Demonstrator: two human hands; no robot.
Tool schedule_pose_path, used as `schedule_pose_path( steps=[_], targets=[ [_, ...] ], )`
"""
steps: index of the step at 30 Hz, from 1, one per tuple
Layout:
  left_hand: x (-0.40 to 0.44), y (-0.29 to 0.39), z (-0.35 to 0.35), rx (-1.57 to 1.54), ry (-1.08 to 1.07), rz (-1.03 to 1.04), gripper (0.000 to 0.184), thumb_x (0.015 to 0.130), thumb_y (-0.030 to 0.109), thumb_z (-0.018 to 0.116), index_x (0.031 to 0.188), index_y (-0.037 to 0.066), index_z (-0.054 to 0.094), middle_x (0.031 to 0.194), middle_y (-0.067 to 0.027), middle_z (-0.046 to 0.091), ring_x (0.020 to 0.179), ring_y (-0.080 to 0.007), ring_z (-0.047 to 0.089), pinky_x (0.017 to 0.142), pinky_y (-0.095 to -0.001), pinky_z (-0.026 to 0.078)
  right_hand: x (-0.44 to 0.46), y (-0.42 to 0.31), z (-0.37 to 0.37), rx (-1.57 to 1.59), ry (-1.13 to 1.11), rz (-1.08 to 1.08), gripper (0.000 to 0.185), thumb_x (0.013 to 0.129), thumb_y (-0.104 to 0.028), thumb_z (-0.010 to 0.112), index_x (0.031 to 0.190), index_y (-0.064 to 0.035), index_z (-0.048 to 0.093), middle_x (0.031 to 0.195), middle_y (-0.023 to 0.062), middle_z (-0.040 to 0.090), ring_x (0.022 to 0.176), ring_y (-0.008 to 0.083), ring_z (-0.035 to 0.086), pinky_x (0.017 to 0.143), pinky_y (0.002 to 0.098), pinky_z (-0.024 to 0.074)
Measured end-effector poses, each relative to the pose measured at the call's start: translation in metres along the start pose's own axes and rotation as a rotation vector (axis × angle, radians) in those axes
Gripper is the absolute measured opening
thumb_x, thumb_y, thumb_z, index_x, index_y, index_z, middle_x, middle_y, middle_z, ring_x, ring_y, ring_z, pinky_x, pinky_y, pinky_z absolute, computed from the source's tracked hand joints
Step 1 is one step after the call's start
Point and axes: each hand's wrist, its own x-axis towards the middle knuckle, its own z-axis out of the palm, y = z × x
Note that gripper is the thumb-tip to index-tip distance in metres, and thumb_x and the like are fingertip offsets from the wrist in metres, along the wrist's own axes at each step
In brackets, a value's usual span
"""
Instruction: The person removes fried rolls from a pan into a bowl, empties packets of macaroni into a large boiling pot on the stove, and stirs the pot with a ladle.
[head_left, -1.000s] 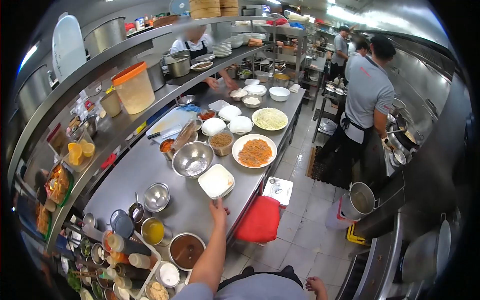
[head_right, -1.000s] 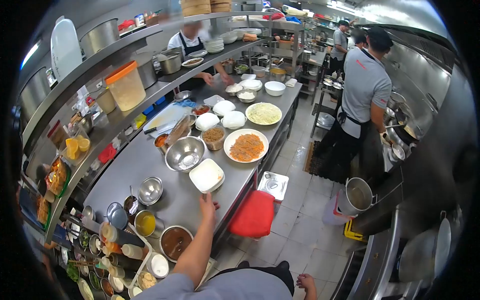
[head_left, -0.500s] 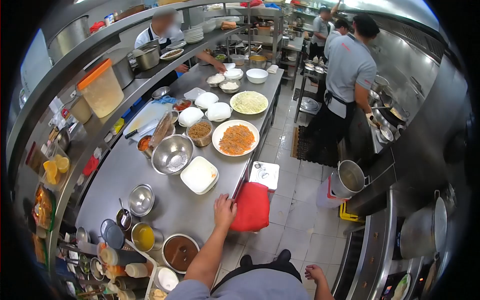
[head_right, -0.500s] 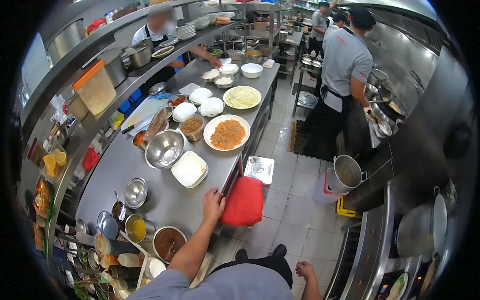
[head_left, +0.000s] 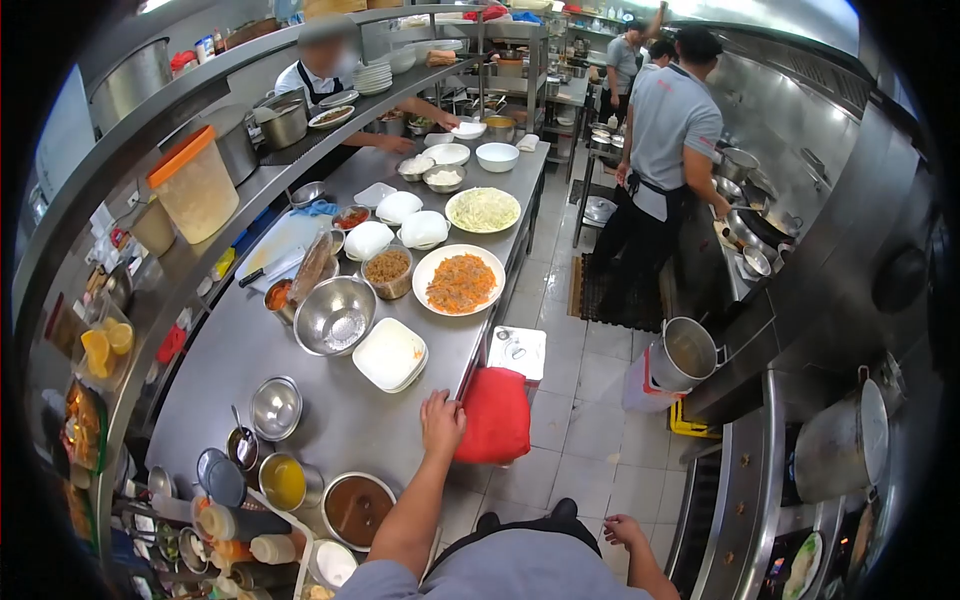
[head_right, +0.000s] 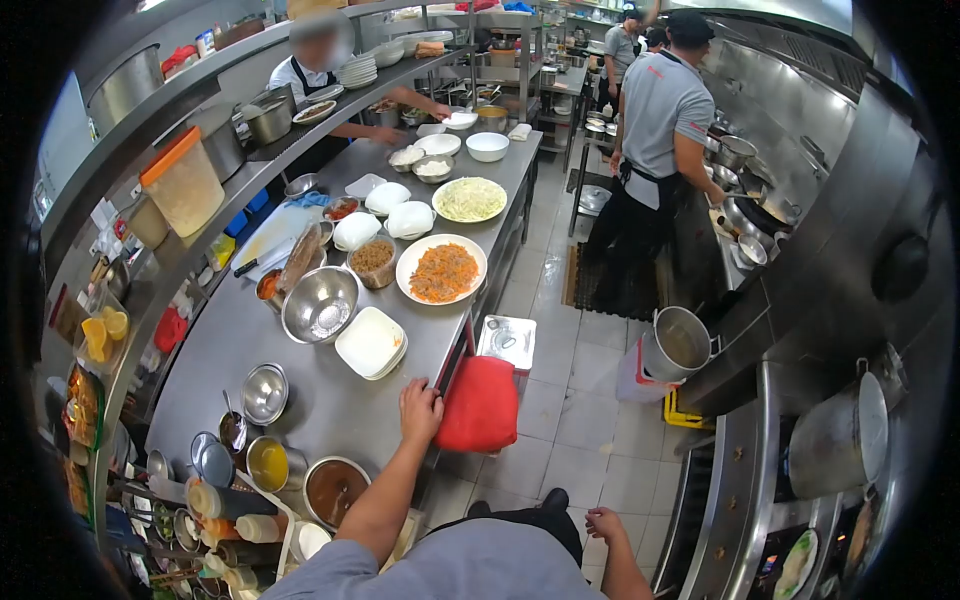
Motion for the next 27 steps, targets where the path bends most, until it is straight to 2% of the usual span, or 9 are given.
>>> schedule_pose_path(
  steps=[7, 19, 27],
  targets=[
    [-0.002, -0.001, 0.001, -0.023, 0.003, 0.007, 0.013, 0.077, 0.015, 0.06, 0.087, 0.009, 0.064, 0.117, -0.0119, 0.055, 0.12, -0.0311, 0.044, 0.104, -0.0458, 0.027, -0.003, -0.022, 0.001, 0.031, -0.014, -0.056, 0.027, 0.085, -0.02, 0.059, 0.109, -0.0066, 0.055, 0.08, 0.0072, 0.064, 0.064, 0.017, 0.062, 0.054, 0.0298, 0.0495],
    [-0.002, -0.001, 0.002, -0.008, -0.022, 0.001, 0.012, 0.076, 0.015, 0.061, 0.086, 0.009, 0.063, 0.118, -0.0117, 0.053, 0.121, -0.0313, 0.042, 0.105, -0.0471, 0.026, -0.02, 0.029, 0.001, -0.004, -0.018, 0.074, 0.027, 0.085, -0.022, 0.06, 0.108, -0.0068, 0.056, 0.08, 0.0075, 0.064, 0.063, 0.0179, 0.062, 0.052, 0.0303, 0.049],
    [-0.004, 0.001, 0.001, -0.016, -0.035, 0.021, 0.013, 0.075, 0.014, 0.061, 0.087, 0.008, 0.063, 0.119, -0.0129, 0.052, 0.121, -0.0323, 0.041, 0.105, -0.0471, 0.026, -0.033, 0.049, 0.022, 0.141, 0.018, 0.04, 0.03, 0.084, -0.019, 0.06, 0.11, -0.0045, 0.055, 0.078, 0.0078, 0.064, 0.059, 0.017, 0.061, 0.049, 0.029, 0.0483]
  ],
)
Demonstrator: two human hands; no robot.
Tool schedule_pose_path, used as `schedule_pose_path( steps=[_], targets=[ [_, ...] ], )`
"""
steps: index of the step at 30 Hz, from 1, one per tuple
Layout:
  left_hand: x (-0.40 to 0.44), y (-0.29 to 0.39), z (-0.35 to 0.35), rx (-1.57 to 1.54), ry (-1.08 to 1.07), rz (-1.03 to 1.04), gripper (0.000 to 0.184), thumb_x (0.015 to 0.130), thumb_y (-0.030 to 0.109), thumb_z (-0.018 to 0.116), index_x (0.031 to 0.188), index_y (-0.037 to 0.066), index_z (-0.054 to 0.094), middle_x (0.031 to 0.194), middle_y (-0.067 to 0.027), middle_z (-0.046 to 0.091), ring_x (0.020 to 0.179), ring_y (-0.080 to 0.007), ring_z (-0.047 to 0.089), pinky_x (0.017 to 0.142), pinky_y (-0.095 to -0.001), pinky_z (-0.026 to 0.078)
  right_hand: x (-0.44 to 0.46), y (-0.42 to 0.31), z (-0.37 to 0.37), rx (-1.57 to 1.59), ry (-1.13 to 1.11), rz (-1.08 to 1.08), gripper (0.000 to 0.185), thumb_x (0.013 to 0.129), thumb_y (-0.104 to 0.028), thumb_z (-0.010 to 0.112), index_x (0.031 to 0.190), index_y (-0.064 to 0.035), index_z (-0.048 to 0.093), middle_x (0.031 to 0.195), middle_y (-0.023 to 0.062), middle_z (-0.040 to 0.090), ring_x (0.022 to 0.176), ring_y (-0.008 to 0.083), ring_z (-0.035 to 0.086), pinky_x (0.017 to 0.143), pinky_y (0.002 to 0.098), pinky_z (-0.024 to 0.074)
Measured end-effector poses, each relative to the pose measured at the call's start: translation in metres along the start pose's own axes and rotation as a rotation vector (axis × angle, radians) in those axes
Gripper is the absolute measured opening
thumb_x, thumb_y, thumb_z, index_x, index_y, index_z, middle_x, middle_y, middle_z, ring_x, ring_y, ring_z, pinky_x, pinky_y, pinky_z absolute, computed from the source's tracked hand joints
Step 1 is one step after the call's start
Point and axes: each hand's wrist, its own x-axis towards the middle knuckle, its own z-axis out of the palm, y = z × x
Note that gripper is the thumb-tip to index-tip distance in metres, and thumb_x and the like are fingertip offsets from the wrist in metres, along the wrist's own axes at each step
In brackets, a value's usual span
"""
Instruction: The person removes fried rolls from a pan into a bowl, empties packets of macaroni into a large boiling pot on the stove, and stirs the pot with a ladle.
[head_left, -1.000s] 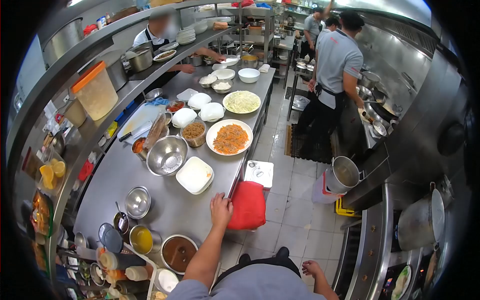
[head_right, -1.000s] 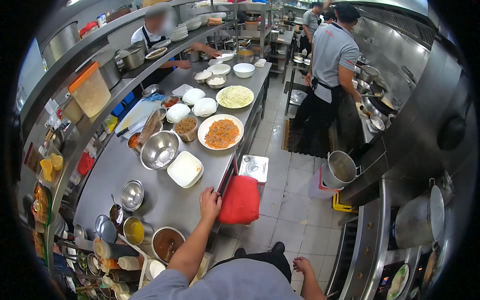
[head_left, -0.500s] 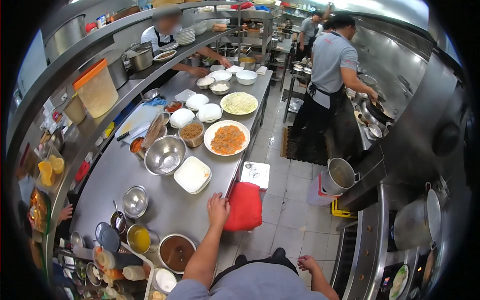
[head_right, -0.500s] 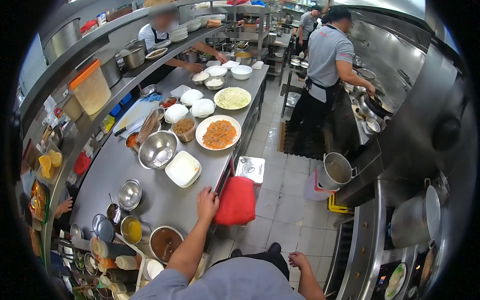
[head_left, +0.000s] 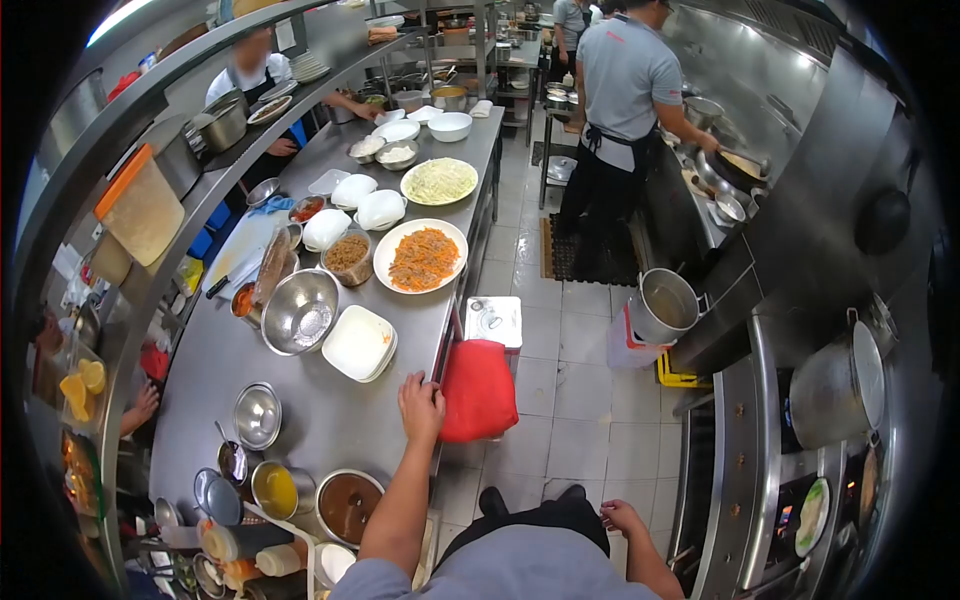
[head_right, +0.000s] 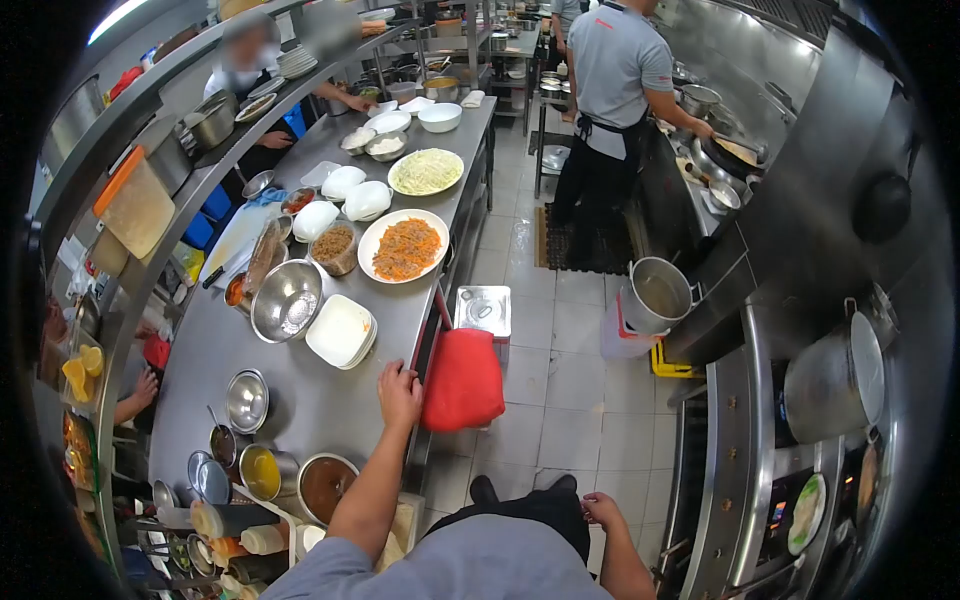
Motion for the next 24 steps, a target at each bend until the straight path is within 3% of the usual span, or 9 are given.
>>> schedule_pose_path(
  steps=[3, 10, 14, 15, 16, 19, 24],
  targets=[
    [0.001, -0.004, 0.001, 0.011, 0.009, 0.021, 0.013, 0.075, 0.014, 0.061, 0.086, 0.007, 0.064, 0.119, -0.0137, 0.052, 0.121, -0.0328, 0.041, 0.105, -0.0472, 0.026, -0.008, 0.009, 0.007, -0.014, -0.033, 0.012, 0.028, 0.086, -0.019, 0.059, 0.11, -0.0057, 0.055, 0.082, 0.0075, 0.064, 0.064, 0.0175, 0.062, 0.053, 0.0296, 0.0495],
    [0.001, 0.004, 0.002, 0.026, 0.038, 0.031, 0.013, 0.074, 0.012, 0.06, 0.085, 0.006, 0.063, 0.117, -0.0152, 0.053, 0.119, -0.0333, 0.042, 0.103, -0.0472, 0.028, -0.026, 0.042, -0.026, 0.064, 0.022, 0.006, 0.03, 0.084, -0.017, 0.061, 0.11, -0.0037, 0.055, 0.078, 0.0099, 0.063, 0.06, 0.0172, 0.062, 0.049, 0.0298, 0.0495],
    [0.002, 0.002, 0.002, 0.04, 0.074, 0.083, 0.012, 0.072, 0.008, 0.059, 0.083, 0.004, 0.062, 0.111, -0.017, 0.055, 0.112, -0.0352, 0.046, 0.099, -0.0458, 0.032, -0.044, 0.074, -0.056, 0.166, 0.136, 0.014, 0.029, 0.084, -0.017, 0.06, 0.11, -0.0052, 0.055, 0.078, 0.0097, 0.063, 0.059, 0.0179, 0.062, 0.05, 0.0307, 0.05],
    [0.003, 0.0, 0.004, 0.022, 0.047, 0.064, 0.012, 0.073, 0.01, 0.059, 0.083, 0.004, 0.062, 0.115, -0.0165, 0.054, 0.116, -0.0349, 0.044, 0.101, -0.0468, 0.03, -0.047, 0.085, -0.062, 0.215, 0.171, 0.023, 0.028, 0.085, -0.017, 0.059, 0.11, -0.0063, 0.054, 0.078, 0.0094, 0.062, 0.06, 0.0183, 0.062, 0.052, 0.0313, 0.0504],
    [-0.001, -0.003, 0.003, 0.008, 0.015, 0.042, 0.012, 0.073, 0.011, 0.059, 0.083, 0.005, 0.063, 0.119, -0.016, 0.053, 0.119, -0.0347, 0.043, 0.103, -0.0479, 0.028, -0.051, 0.097, -0.063, 0.307, 0.202, 0.022, 0.029, 0.084, -0.016, 0.06, 0.109, -0.0049, 0.054, 0.075, 0.0097, 0.062, 0.052, 0.0173, 0.059, 0.044, 0.0301, 0.0484],
    [-0.006, -0.013, 0.008, 0.037, -0.046, 0.05, 0.012, 0.073, 0.011, 0.059, 0.082, 0.005, 0.063, 0.127, -0.0175, 0.049, 0.123, -0.0355, 0.04, 0.106, -0.0487, 0.025, -0.066, 0.136, -0.061, 0.355, 0.155, 0.109, 0.027, 0.084, -0.015, 0.059, 0.108, -0.0055, 0.054, 0.073, 0.0094, 0.061, 0.053, 0.0178, 0.06, 0.044, 0.0308, 0.0486],
    [-0.011, -0.008, 0.002, 0.016, -0.108, 0.006, 0.012, 0.073, 0.012, 0.058, 0.083, 0.007, 0.063, 0.134, -0.0182, 0.044, 0.127, -0.036, 0.036, 0.108, -0.0497, 0.021, -0.083, 0.201, -0.038, 0.277, 0.144, 0.146, 0.025, 0.083, -0.017, 0.059, 0.104, -0.0046, 0.055, 0.072, 0.009, 0.061, 0.052, 0.0189, 0.06, 0.044, 0.0314, 0.049]
  ],
)
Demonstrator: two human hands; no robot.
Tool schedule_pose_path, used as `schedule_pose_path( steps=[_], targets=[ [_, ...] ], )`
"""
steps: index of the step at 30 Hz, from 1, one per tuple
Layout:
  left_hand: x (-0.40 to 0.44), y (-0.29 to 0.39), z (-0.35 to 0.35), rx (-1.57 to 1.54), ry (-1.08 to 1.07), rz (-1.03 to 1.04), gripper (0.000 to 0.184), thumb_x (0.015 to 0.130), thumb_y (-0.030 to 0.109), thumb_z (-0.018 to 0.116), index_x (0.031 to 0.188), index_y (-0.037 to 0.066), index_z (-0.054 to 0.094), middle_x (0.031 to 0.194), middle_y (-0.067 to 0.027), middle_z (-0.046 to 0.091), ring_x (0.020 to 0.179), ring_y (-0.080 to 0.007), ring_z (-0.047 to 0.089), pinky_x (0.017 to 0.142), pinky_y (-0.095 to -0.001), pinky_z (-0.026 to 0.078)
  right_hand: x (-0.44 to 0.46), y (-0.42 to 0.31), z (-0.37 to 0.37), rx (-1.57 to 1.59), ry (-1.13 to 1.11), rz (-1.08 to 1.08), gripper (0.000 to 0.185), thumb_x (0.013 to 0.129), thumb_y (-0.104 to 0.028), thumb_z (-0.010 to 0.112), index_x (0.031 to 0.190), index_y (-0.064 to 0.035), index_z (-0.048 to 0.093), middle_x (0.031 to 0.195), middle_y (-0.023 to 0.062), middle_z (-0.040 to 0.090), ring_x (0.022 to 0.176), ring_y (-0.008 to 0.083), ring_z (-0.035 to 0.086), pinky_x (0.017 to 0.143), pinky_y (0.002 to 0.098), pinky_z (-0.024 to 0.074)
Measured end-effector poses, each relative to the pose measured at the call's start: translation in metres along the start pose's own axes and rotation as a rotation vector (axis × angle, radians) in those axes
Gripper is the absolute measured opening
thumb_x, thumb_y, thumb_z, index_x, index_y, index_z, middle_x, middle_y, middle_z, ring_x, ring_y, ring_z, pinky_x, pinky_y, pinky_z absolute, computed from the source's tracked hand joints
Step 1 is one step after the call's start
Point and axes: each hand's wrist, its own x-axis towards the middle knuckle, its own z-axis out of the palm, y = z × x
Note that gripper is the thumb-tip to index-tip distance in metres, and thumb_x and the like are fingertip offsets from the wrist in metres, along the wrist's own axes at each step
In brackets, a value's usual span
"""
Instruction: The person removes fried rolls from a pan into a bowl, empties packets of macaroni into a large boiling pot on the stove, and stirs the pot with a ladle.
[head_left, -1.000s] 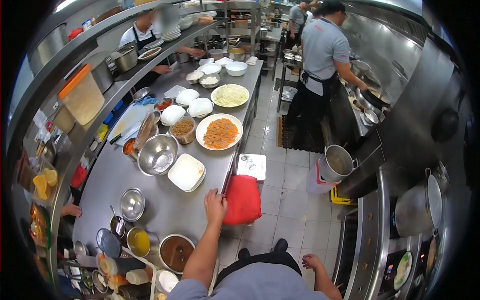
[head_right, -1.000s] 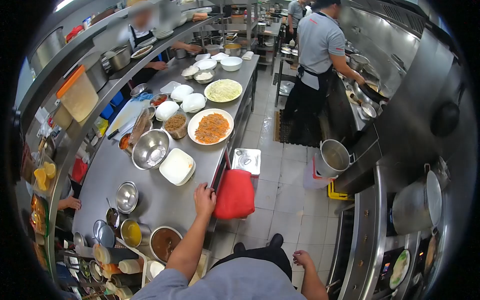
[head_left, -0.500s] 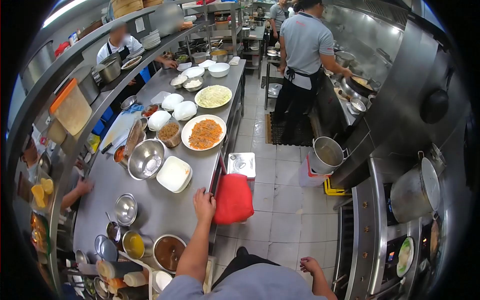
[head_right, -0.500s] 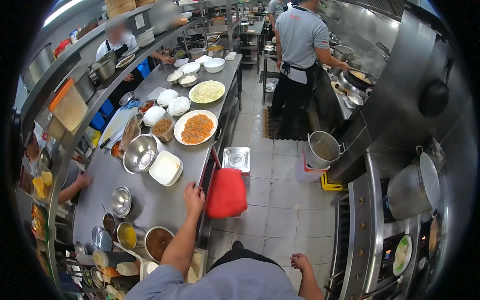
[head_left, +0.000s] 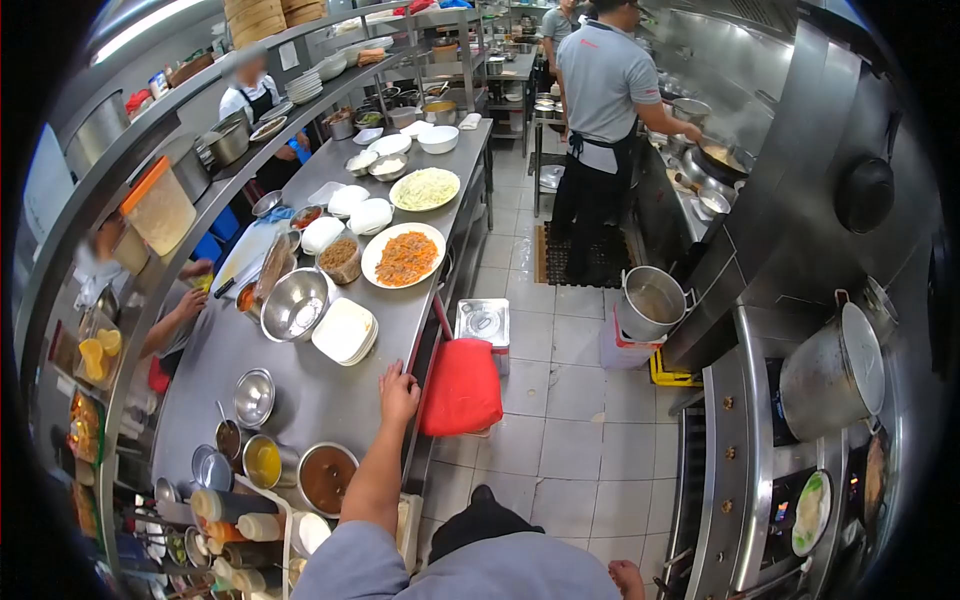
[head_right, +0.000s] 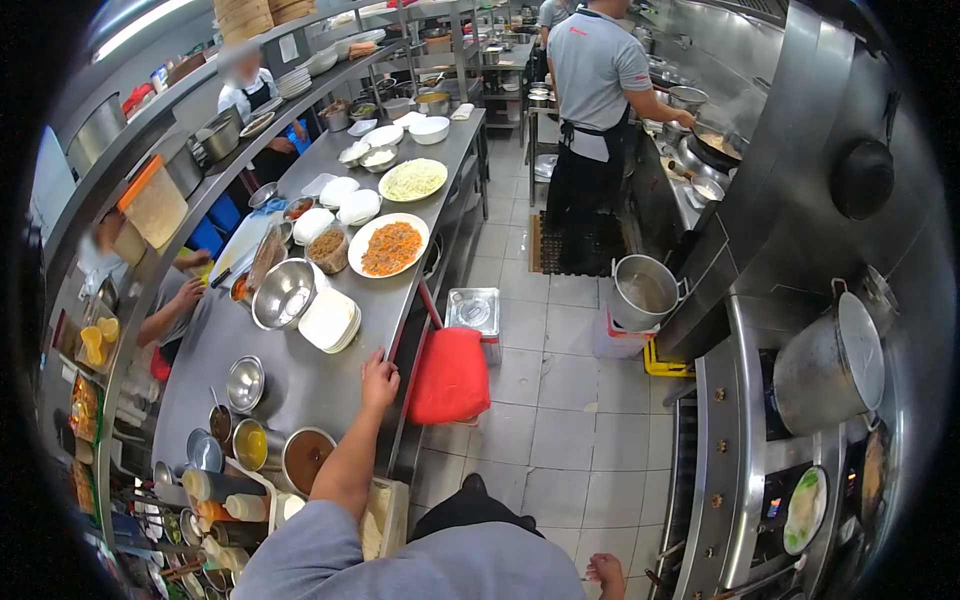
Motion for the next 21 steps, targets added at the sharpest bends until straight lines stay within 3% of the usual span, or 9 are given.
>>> schedule_pose_path(
  steps=[3, 6, 11, 13, 14, 16, 18, 21],
  targets=[
    [-0.001, -0.001, -0.001, 0.01, -0.022, -0.02, 0.013, 0.073, 0.014, 0.058, 0.082, 0.007, 0.063, 0.134, -0.0177, 0.044, 0.128, -0.0357, 0.036, 0.109, -0.05, 0.019, -0.041, -0.014, 0.008, -0.122, 0.017, -0.032, 0.023, 0.082, -0.017, 0.059, 0.101, -0.0043, 0.055, 0.071, 0.0091, 0.061, 0.052, 0.019, 0.06, 0.044, 0.0314, 0.0493],
    [0.001, 0.0, 0.002, 0.027, -0.008, -0.03, 0.012, 0.074, 0.014, 0.059, 0.083, 0.007, 0.063, 0.133, -0.0168, 0.045, 0.127, -0.0346, 0.037, 0.108, -0.0502, 0.02, 0.013, 0.047, 0.006, 0.064, -0.039, 0.049, 0.02, 0.082, -0.016, 0.058, 0.099, -0.0046, 0.056, 0.07, 0.0091, 0.061, 0.052, 0.019, 0.06, 0.044, 0.0315, 0.0493],
    [0.001, 0.009, 0.003, 0.06, 0.077, -0.029, 0.011, 0.076, 0.013, 0.058, 0.08, 0.005, 0.063, 0.129, -0.0162, 0.049, 0.127, -0.0337, 0.037, 0.109, -0.0496, 0.019, 0.024, 0.015, 0.012, 0.081, 0.017, 0.027, 0.019, 0.083, -0.015, 0.058, 0.099, -0.0045, 0.056, 0.07, 0.0088, 0.061, 0.052, 0.0182, 0.06, 0.044, 0.0314, 0.0491],
    [0.004, 0.006, 0.006, -0.03, 0.207, -0.041, 0.009, 0.078, 0.012, 0.059, 0.078, 0.004, 0.063, 0.112, -0.0157, 0.058, 0.113, -0.0335, 0.05, 0.099, -0.0452, 0.035, 0.029, -0.006, 0.015, 0.074, 0.053, -0.013, 0.019, 0.083, -0.015, 0.058, 0.099, -0.0046, 0.056, 0.07, 0.0088, 0.061, 0.052, 0.018, 0.06, 0.044, 0.0315, 0.049],
    [0.011, 0.013, 0.003, -0.035, 0.217, -0.047, 0.009, 0.078, 0.012, 0.059, 0.078, 0.004, 0.063, 0.112, -0.0157, 0.058, 0.113, -0.0335, 0.05, 0.099, -0.0452, 0.035, 0.03, -0.023, 0.021, 0.077, 0.033, -0.006, 0.02, 0.083, -0.015, 0.058, 0.099, -0.0045, 0.056, 0.07, 0.009, 0.062, 0.052, 0.0181, 0.06, 0.044, 0.0315, 0.0492],
    [0.024, 0.033, -0.004, -0.354, 0.205, -0.202, 0.009, 0.079, 0.011, 0.06, 0.078, 0.003, 0.062, 0.091, -0.0154, 0.06, 0.089, -0.032, 0.058, 0.08, -0.0401, 0.046, 0.027, -0.067, 0.032, 0.061, 0.01, -0.005, 0.02, 0.083, -0.015, 0.059, 0.1, -0.0044, 0.056, 0.071, 0.0092, 0.062, 0.052, 0.0183, 0.06, 0.044, 0.0316, 0.0493],
    [0.062, 0.041, -0.003, -0.354, 0.271, -0.082, 0.01, 0.08, 0.011, 0.061, 0.078, 0.001, 0.061, 0.08, -0.0156, 0.058, 0.072, -0.0308, 0.056, 0.066, -0.0381, 0.046, -0.014, -0.141, 0.051, -0.256, 0.028, -0.153, 0.02, 0.084, -0.016, 0.059, 0.1, -0.0044, 0.056, 0.071, 0.0095, 0.062, 0.052, 0.0185, 0.06, 0.045, 0.0316, 0.0494],
    [0.157, 0.034, -0.007, -0.322, 0.324, -0.03, 0.01, 0.08, 0.01, 0.059, 0.081, 0.001, 0.062, 0.08, -0.0166, 0.058, 0.075, -0.0324, 0.057, 0.067, -0.0395, 0.046, 0.029, -0.167, 0.05, -0.043, 0.015, -0.111, 0.025, 0.084, -0.016, 0.059, 0.105, -0.0038, 0.055, 0.073, 0.0096, 0.062, 0.054, 0.0177, 0.06, 0.046, 0.0307, 0.0494]
  ],
)
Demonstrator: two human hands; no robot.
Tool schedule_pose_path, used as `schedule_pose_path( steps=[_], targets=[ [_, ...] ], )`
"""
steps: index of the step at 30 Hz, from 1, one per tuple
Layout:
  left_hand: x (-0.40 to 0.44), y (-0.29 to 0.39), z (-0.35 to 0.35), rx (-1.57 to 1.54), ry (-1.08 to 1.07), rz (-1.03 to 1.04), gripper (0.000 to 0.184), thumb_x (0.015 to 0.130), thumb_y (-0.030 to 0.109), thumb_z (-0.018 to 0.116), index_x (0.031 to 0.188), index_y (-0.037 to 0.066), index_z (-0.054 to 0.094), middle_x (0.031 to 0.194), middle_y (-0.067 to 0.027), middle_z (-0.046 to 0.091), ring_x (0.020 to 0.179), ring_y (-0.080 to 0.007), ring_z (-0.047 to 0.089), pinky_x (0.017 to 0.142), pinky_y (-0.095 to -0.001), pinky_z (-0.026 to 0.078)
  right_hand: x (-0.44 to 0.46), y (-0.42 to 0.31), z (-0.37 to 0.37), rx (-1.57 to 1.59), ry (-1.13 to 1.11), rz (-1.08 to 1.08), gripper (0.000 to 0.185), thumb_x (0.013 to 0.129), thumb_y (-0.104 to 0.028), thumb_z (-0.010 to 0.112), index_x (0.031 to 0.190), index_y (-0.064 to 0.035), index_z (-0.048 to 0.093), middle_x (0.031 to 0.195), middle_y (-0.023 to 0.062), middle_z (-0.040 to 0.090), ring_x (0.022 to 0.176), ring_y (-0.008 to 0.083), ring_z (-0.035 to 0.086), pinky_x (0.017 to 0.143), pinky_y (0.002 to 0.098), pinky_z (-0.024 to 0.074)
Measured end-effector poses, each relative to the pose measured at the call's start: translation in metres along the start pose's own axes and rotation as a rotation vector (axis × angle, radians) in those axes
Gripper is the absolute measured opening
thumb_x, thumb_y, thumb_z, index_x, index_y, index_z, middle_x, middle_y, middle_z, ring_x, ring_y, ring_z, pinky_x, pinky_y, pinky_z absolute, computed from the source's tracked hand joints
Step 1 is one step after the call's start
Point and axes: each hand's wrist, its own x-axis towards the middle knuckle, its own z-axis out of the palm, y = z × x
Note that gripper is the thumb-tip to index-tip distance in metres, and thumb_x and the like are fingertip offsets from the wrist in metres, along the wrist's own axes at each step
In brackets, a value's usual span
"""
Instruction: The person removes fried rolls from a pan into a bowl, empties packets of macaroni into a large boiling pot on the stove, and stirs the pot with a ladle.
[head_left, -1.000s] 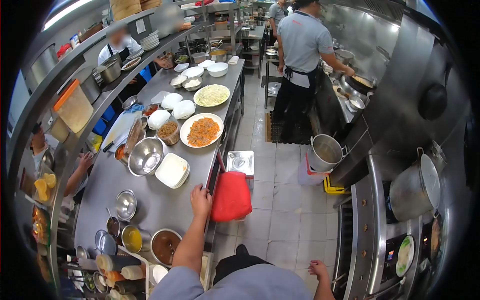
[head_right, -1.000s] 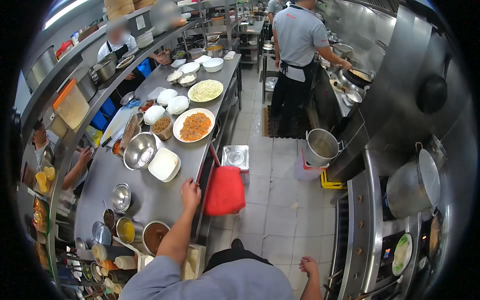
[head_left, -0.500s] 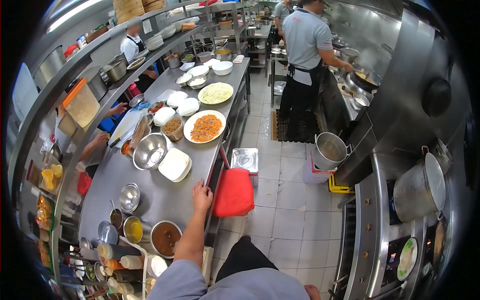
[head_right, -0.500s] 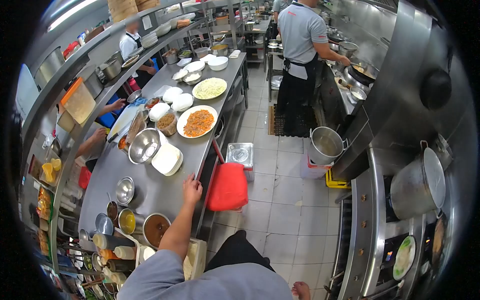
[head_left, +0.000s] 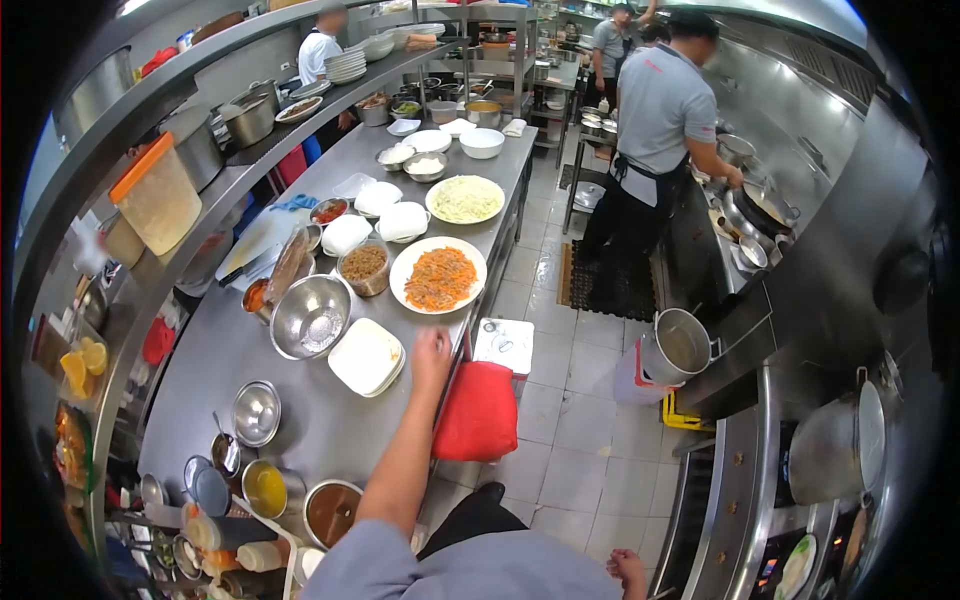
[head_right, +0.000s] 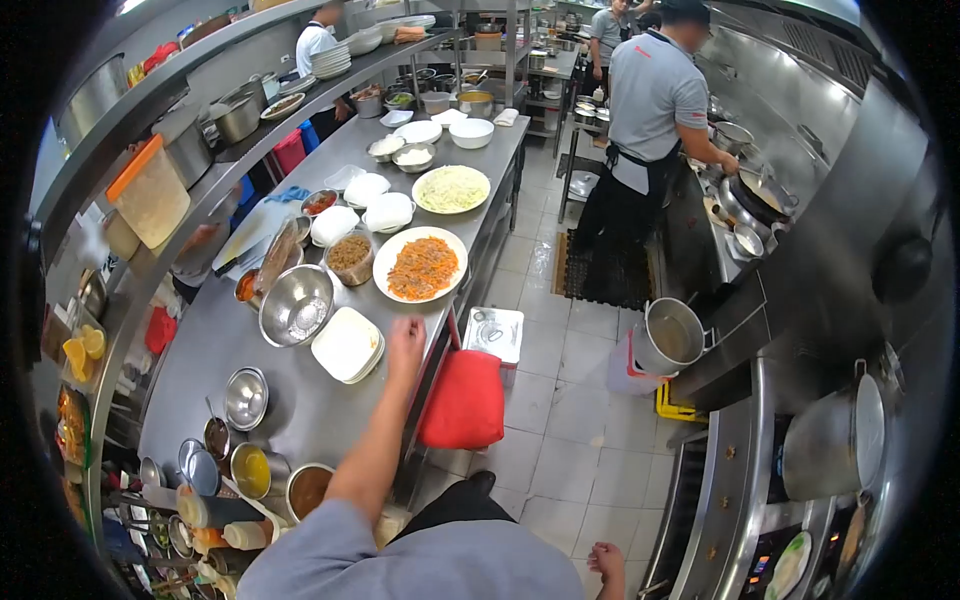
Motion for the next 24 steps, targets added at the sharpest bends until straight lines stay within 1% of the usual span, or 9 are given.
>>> schedule_pose_path(
  steps=[4, 6, 7, 9, 13, 16, 19, 22, 24],
  targets=[
    [0.097, -0.031, 0.027, 0.106, 0.0, 0.103, 0.012, 0.078, 0.01, 0.057, 0.088, 0.004, 0.063, 0.085, -0.0156, 0.059, 0.081, -0.0325, 0.058, 0.073, -0.041, 0.047, 0.004, -0.051, 0.004, 0.057, 0.067, -0.065, 0.03, 0.085, -0.016, 0.058, 0.112, -0.0038, 0.052, 0.077, 0.0096, 0.062, 0.057, 0.0175, 0.06, 0.048, 0.0299, 0.0494],
    [0.121, -0.036, 0.038, 0.281, -0.022, 0.154, 0.017, 0.076, 0.009, 0.057, 0.093, 0.007, 0.063, 0.089, -0.0138, 0.058, 0.086, -0.0314, 0.058, 0.077, -0.0425, 0.047, -0.004, -0.065, 0.008, 0.096, 0.088, -0.118, 0.032, 0.085, -0.015, 0.057, 0.115, -0.0038, 0.05, 0.08, 0.0096, 0.061, 0.06, 0.0179, 0.06, 0.049, 0.0294, 0.0494],
    [0.129, -0.038, 0.043, 0.272, -0.032, 0.161, 0.017, 0.076, 0.009, 0.057, 0.093, 0.007, 0.063, 0.089, -0.0138, 0.058, 0.086, -0.0314, 0.058, 0.077, -0.0425, 0.047, -0.007, -0.065, 0.012, 0.106, 0.098, -0.113, 0.032, 0.085, -0.015, 0.057, 0.115, -0.0038, 0.05, 0.08, 0.0096, 0.061, 0.06, 0.0179, 0.06, 0.049, 0.0294, 0.0494],
    [0.14, -0.038, 0.05, 0.372, -0.182, 0.152, 0.022, 0.075, 0.008, 0.058, 0.096, 0.01, 0.064, 0.091, -0.0127, 0.057, 0.089, -0.0304, 0.057, 0.078, -0.043, 0.047, -0.013, -0.057, 0.02, 0.122, 0.106, -0.097, 0.03, 0.086, -0.014, 0.056, 0.113, -0.004, 0.051, 0.078, 0.0095, 0.062, 0.059, 0.0182, 0.06, 0.048, 0.0298, 0.0494],
    [0.149, -0.033, 0.053, 0.396, -0.222, 0.204, 0.025, 0.074, 0.007, 0.058, 0.098, 0.01, 0.064, 0.091, -0.0123, 0.056, 0.09, -0.0299, 0.056, 0.077, -0.0429, 0.047, -0.024, -0.019, 0.03, 0.051, 0.07, 0.005, 0.027, 0.084, -0.014, 0.057, 0.11, -0.0041, 0.052, 0.074, 0.0104, 0.062, 0.054, 0.0194, 0.06, 0.046, 0.0315, 0.0497],
    [0.154, -0.032, 0.054, 0.389, -0.219, 0.241, 0.023, 0.074, 0.007, 0.058, 0.095, 0.009, 0.064, 0.089, -0.0121, 0.056, 0.089, -0.0301, 0.057, 0.076, -0.0426, 0.048, -0.059, -0.022, 0.031, -0.134, 0.089, 0.058, 0.024, 0.084, -0.015, 0.058, 0.105, -0.0048, 0.054, 0.072, 0.011, 0.061, 0.051, 0.0198, 0.06, 0.044, 0.0319, 0.0496],
    [0.161, -0.032, 0.054, 0.461, -0.284, 0.206, 0.013, 0.077, 0.011, 0.059, 0.088, 0.009, 0.064, 0.092, -0.0101, 0.056, 0.092, -0.0278, 0.056, 0.076, -0.0401, 0.048, -0.053, -0.001, 0.025, -0.055, 0.144, 0.109, 0.021, 0.083, -0.015, 0.059, 0.101, -0.0052, 0.054, 0.071, 0.0111, 0.061, 0.051, 0.0195, 0.06, 0.044, 0.0317, 0.0497],
    [0.167, -0.042, 0.054, 0.456, -0.283, 0.197, 0.011, 0.077, 0.013, 0.059, 0.086, 0.007, 0.064, 0.091, -0.0108, 0.057, 0.09, -0.0284, 0.056, 0.076, -0.0407, 0.048, -0.028, 0.024, 0.02, 0.099, 0.1, 0.125, 0.019, 0.083, -0.015, 0.059, 0.099, -0.0055, 0.054, 0.071, 0.0105, 0.061, 0.051, 0.0188, 0.06, 0.044, 0.0315, 0.0495],
    [0.171, -0.049, 0.056, 0.408, -0.253, 0.194, 0.013, 0.078, 0.014, 0.059, 0.085, 0.005, 0.064, 0.088, -0.0128, 0.059, 0.086, -0.0302, 0.057, 0.076, -0.0399, 0.047, -0.02, 0.011, 0.023, 0.087, 0.12, 0.156, 0.02, 0.084, -0.015, 0.058, 0.101, -0.0048, 0.054, 0.071, 0.0095, 0.062, 0.051, 0.0185, 0.059, 0.043, 0.031, 0.0488]
  ],
)
